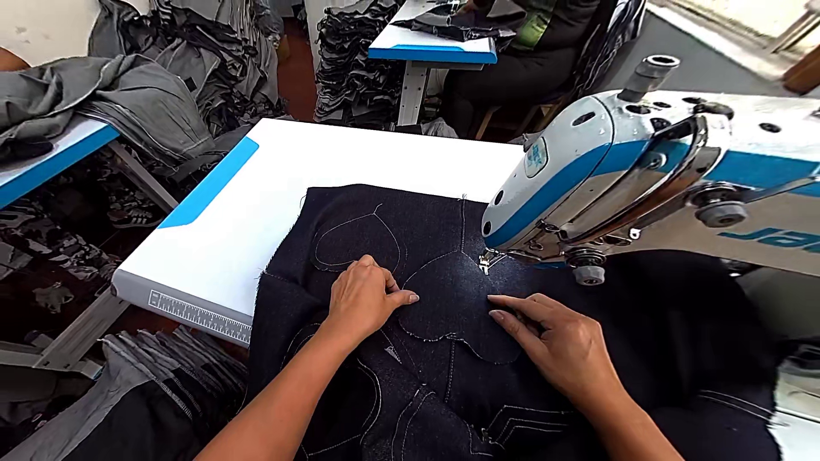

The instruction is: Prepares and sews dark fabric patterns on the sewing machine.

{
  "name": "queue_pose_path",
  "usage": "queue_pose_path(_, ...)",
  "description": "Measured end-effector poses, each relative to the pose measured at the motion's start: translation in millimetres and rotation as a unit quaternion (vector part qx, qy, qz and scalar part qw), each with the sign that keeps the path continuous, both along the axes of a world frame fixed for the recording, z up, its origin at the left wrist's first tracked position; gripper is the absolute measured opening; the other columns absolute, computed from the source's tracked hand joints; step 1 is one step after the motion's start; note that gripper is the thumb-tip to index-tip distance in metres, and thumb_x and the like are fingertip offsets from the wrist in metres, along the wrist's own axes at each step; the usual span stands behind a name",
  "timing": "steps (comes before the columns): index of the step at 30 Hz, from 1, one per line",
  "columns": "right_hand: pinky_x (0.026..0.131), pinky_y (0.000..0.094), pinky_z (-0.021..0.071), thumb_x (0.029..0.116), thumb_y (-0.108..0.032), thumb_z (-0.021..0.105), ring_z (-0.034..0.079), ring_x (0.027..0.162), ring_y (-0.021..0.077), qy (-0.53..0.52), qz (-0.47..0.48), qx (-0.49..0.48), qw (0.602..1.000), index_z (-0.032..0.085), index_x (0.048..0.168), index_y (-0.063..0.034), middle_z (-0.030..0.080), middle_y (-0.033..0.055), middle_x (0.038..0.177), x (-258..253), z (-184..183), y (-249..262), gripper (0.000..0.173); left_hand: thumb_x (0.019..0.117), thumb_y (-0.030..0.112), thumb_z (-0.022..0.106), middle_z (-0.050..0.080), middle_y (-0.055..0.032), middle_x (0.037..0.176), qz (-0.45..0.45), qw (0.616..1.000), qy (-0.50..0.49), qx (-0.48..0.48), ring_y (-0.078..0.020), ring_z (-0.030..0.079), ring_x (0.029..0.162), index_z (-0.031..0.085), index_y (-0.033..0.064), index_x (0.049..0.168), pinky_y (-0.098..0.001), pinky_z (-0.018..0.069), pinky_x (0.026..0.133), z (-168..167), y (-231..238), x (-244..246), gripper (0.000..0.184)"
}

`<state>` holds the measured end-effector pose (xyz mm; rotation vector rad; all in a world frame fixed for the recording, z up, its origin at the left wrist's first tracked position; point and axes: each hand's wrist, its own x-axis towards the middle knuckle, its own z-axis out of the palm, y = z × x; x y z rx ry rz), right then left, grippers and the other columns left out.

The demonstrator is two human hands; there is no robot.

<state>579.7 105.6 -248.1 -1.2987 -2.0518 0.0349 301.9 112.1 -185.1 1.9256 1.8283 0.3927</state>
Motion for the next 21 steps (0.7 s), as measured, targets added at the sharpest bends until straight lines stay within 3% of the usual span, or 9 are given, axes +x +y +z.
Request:
queue_pose_path(7, 0.052, 0.0234, 0.0398, 0.0953, -0.042, 0.058, 0.051, 0.058, 0.0046, 0.014, -0.010, -0.003, 1.000, 0.081, 0.105, -0.0136, 0.060, -0.0035, 0.071, 0, 1, -2, 0.038, 0.0883, 0.047, 0.077, 0.067, -0.0092, 0.104, 0.004, 1.000, -0.008, -0.005, -0.0270, 0.064, 0.099, 0.078, 0.0114, 0.091, -0.0496, 0.0506, 0.081, 0, 3, -1, 0.035)
queue_pose_path(16, 0.051, 0.0245, 0.0382, 0.0951, -0.042, 0.058, 0.049, 0.056, 0.0052, 0.015, -0.018, -0.005, 1.000, 0.080, 0.107, -0.0133, 0.058, -0.0041, 0.070, -1, 0, -1, 0.038, 0.0862, 0.049, 0.078, 0.066, -0.0085, 0.100, 0.020, 1.000, -0.011, 0.015, -0.0261, 0.063, 0.094, 0.077, 0.0123, 0.089, -0.0479, 0.0493, 0.077, -5, 3, 0, 0.036)
queue_pose_path(19, 0.051, 0.0269, 0.0399, 0.0943, -0.042, 0.058, 0.050, 0.056, 0.0071, 0.013, -0.020, -0.010, 1.000, 0.080, 0.107, -0.0126, 0.059, -0.0032, 0.070, -1, 0, -1, 0.038, 0.0862, 0.045, 0.080, 0.065, -0.0112, 0.102, 0.021, 0.999, -0.012, 0.047, -0.0295, 0.064, 0.095, 0.075, 0.0111, 0.100, -0.0500, 0.0517, 0.079, -7, 0, 1, 0.037)
queue_pose_path(21, 0.050, 0.0268, 0.0398, 0.0939, -0.042, 0.059, 0.050, 0.055, 0.0069, 0.011, -0.020, -0.005, 1.000, 0.080, 0.107, -0.0125, 0.059, -0.0033, 0.069, -1, -2, 0, 0.039, 0.0892, 0.034, 0.080, 0.064, -0.0162, 0.112, -0.005, 0.995, -0.008, 0.098, -0.0351, 0.062, 0.104, 0.072, 0.0079, 0.111, -0.0527, 0.0519, 0.088, -6, -5, 11, 0.035)
